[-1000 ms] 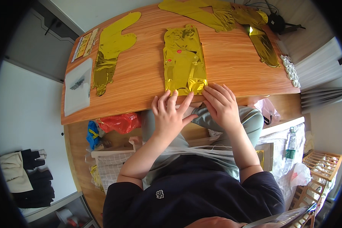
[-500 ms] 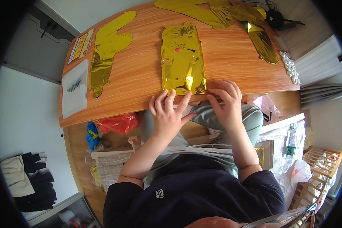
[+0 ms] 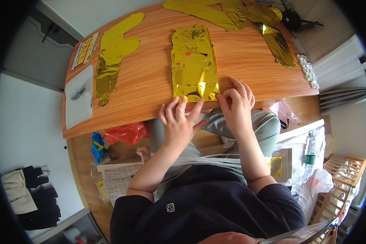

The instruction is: Folding gold-colored foil letter balloons at a wooden desk.

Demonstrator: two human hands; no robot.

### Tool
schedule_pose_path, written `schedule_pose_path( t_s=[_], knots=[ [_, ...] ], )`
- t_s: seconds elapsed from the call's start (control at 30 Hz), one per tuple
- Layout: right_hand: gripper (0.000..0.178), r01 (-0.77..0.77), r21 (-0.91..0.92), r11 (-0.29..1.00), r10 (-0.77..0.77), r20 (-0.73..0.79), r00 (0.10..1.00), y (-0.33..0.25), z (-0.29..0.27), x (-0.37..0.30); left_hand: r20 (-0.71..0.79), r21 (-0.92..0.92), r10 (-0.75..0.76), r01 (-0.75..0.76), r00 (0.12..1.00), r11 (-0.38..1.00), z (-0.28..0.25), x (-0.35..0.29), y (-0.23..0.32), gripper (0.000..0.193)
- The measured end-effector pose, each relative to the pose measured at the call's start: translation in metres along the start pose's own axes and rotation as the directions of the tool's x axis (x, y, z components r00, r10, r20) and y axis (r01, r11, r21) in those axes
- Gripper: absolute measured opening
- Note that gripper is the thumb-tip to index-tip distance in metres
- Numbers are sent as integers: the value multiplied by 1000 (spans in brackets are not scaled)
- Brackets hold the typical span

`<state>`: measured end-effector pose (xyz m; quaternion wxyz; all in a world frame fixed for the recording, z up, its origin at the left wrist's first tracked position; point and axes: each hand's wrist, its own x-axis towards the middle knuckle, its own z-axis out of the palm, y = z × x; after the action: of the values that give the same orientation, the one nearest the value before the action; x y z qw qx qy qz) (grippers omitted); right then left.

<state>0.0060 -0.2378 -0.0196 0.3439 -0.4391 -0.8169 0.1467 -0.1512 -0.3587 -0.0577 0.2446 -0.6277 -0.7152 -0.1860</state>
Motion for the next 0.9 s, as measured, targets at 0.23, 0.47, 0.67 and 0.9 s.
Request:
schedule_pose_path(
  t_s=[0.23, 0.47, 0.67, 0.9],
  knots=[
    [19, 23, 49, 999, -25, 35, 999, 1, -4, 4, 2, 7, -9, 9, 1000, 1000, 4, -1, -1, 71],
    [29, 62, 295, 954, -73, 27, 997, 12, -17, 13, 5, -19, -6, 6, 1000, 1000, 3, -1, -3, 71],
    [37, 575, 84, 814, -580, 156, 799, 13, -18, 9, 30, -103, -4, 7, 1000, 995, -6, 0, -5, 69],
    [32, 688, 86, 721, -693, 63, 718, 36, -23, 2, -134, -402, 24, -76, 991, 913, -10, -11, -24, 67]
  ],
)
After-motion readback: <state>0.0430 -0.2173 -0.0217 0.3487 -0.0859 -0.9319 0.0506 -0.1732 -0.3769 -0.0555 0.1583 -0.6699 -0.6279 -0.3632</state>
